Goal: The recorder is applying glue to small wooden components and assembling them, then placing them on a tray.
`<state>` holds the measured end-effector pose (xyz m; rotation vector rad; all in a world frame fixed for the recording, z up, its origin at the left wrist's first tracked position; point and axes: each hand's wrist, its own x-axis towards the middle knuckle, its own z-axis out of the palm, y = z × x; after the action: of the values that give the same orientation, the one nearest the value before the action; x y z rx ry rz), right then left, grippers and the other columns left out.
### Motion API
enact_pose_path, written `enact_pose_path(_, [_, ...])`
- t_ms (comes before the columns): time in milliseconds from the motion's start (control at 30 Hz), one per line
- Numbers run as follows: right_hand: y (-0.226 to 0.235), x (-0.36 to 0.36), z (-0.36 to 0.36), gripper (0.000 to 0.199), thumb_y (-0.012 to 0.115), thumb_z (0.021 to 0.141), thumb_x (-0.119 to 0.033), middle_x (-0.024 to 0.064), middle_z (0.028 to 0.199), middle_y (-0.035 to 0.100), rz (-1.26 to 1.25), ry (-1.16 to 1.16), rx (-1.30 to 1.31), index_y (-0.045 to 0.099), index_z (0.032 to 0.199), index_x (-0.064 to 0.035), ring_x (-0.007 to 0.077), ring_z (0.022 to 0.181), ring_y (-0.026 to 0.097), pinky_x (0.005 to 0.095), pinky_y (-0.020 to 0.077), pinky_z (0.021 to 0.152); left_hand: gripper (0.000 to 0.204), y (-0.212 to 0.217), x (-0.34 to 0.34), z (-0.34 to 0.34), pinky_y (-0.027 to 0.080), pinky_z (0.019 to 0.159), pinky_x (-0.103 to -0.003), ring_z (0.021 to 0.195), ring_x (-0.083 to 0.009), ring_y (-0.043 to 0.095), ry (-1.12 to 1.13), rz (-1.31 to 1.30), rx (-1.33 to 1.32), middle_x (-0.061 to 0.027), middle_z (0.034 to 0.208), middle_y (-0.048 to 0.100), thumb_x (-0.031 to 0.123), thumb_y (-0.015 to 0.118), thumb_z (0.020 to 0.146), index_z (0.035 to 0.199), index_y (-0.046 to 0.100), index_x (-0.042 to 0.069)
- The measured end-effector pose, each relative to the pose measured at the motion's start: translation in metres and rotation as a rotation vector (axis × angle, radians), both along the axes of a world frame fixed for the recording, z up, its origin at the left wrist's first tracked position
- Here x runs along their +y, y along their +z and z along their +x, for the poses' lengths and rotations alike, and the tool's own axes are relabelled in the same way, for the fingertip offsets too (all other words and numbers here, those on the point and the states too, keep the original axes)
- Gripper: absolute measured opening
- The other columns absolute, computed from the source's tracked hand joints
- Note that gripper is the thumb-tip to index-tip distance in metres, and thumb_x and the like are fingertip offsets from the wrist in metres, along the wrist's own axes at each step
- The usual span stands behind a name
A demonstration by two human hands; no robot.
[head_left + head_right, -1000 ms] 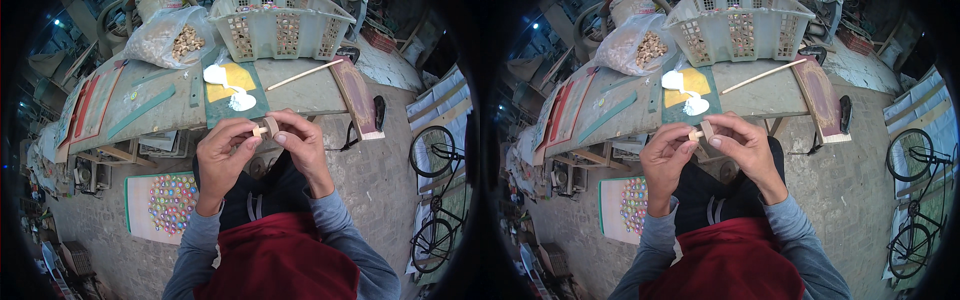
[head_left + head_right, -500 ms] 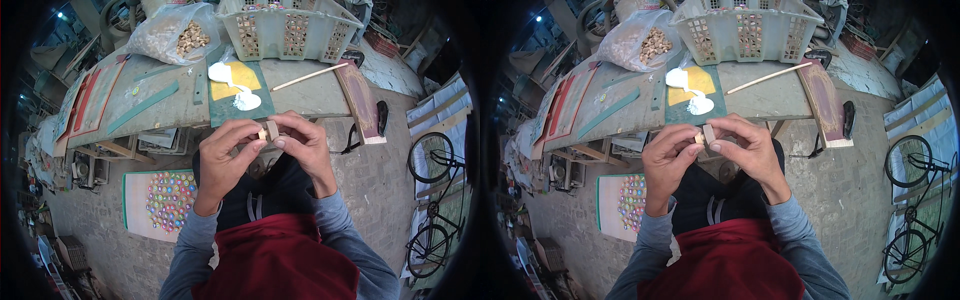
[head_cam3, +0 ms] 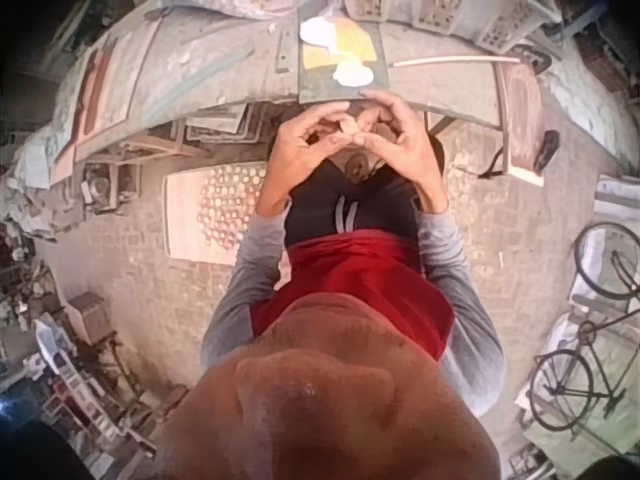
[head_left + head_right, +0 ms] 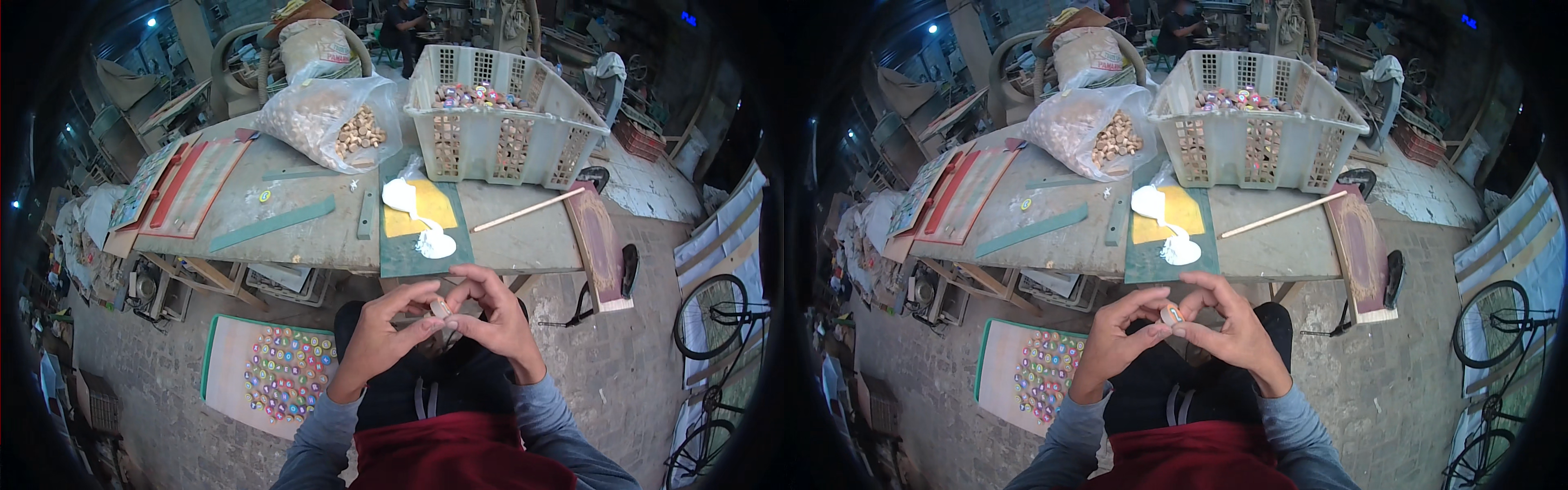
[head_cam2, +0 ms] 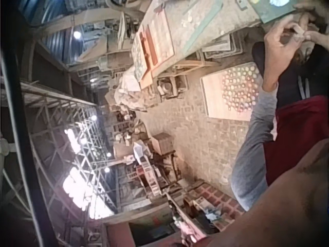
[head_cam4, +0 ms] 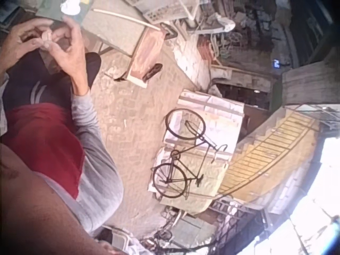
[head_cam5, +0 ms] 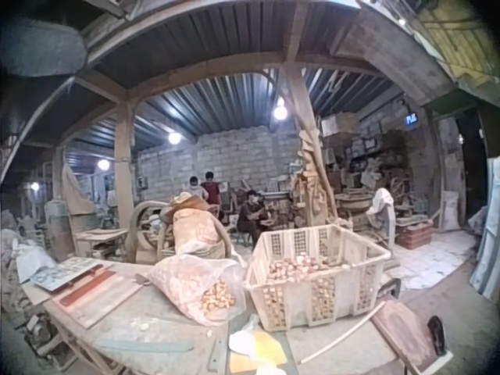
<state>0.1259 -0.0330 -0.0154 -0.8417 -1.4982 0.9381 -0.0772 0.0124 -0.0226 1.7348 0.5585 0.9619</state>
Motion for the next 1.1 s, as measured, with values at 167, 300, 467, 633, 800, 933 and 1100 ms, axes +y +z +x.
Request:
enact_pose_path(167, [-0.019, 0.002, -0.015, 0.052, 0.068, 0.084, -0.001, 0.0054, 0.087, 0.065, -0.155, 0.013, 0.099, 0.049, 0.133, 0.0002, 0.0109, 0.083, 0.062, 0.0261, 0.0481, 0.080, 0.041, -0.002, -0.008, -0.014, 0.050, 0.086, -0.028, 0.097, -0.0142, 0.062, 0.072, -0.093, -0.004, -0.0099, 0.108, 0.062, -0.004, 0.066, 0.086, 0.127, 0.058, -0.003])
enact_pose_path(300, [-0.036, -0.003, -0.016, 0.040, 0.064, 0.088, -0.005, 0.0060, 0.085, 0.065, -0.137, -0.094, 0.015, 0.056, 0.126, 0.0012, 0.0108, 0.080, 0.062, 0.0259, 0.0497, 0.074, 0.036, -0.008, -0.004, -0.051, 0.047, 0.079, -0.026, 0.090, -0.0141, 0.059, 0.224, 0.031, -0.052, -0.0076, 0.100, 0.060, 0.001, 0.064, 0.080, 0.115, 0.065, 0.001])
enact_pose_path(467, [-0.079, -0.015, 0.012, 0.028, 0.060, 0.094, -0.012, 0.0056, 0.087, 0.064, -0.226, -0.188, -0.102, 0.061, 0.118, 0.0028, 0.0128, 0.085, 0.061, 0.0263, 0.0482, 0.079, 0.024, -0.026, -0.024, -0.136, 0.049, 0.084, -0.027, 0.093, -0.0139, 0.061, 0.640, -0.240, -0.390, -0.0074, 0.099, 0.064, 0.002, 0.060, 0.082, 0.104, 0.065, -0.004])
enact_pose_path(633, [-0.145, -0.020, 0.039, 0.025, 0.062, 0.096, -0.017, 0.0044, 0.087, 0.066, -0.411, -0.377, -0.280, 0.066, 0.113, 0.0007, 0.0111, 0.082, 0.061, 0.0250, 0.0476, 0.078, 0.016, -0.115, -0.061, -0.251, 0.049, 0.079, -0.026, 0.085, -0.0114, 0.061, 1.300, -0.334, -0.317, -0.0083, 0.090, 0.068, 0.000, 0.060, 0.084, 0.098, 0.065, -0.005])
enact_pose_path(800, [-0.197, -0.032, 0.075, 0.028, 0.059, 0.099, -0.022, 0.0062, 0.090, 0.068, -0.459, -0.596, -0.324, 0.068, 0.112, 0.0006, 0.0117, 0.084, 0.061, 0.0267, 0.0489, 0.078, 0.016, -0.205, -0.116, -0.304, 0.048, 0.074, -0.024, 0.078, -0.0109, 0.061, 1.569, -0.439, -0.155, -0.0082, 0.088, 0.068, 0.005, 0.064, 0.084, 0.098, 0.065, -0.005])
enact_pose_path(933, [-0.220, -0.034, 0.094, 0.029, 0.059, 0.099, -0.023, 0.0068, 0.090, 0.068, -0.443, -0.683, -0.312, 0.068, 0.113, 0.0005, 0.0118, 0.083, 0.061, 0.0268, 0.0493, 0.078, 0.025, -0.269, -0.157, -0.314, 0.044, 0.070, -0.024, 0.079, -0.0080, 0.055, 1.604, -0.556, -0.003, -0.0020, 0.086, 0.067, 0.019, 0.069, 0.087, 0.104, 0.070, -0.001])
enact_pose_path(1100, [-0.250, -0.032, 0.101, 0.029, 0.059, 0.098, -0.023, 0.0068, 0.090, 0.068, -0.503, -0.690, -0.192, 0.068, 0.112, 0.0004, 0.0112, 0.081, 0.060, 0.0264, 0.0490, 0.077, 0.030, -0.341, -0.213, -0.301, 0.044, 0.069, -0.025, 0.076, -0.0081, 0.056, 1.665, -0.700, 0.067, -0.0032, 0.087, 0.068, 0.022, 0.073, 0.086, 0.104, 0.069, -0.002])
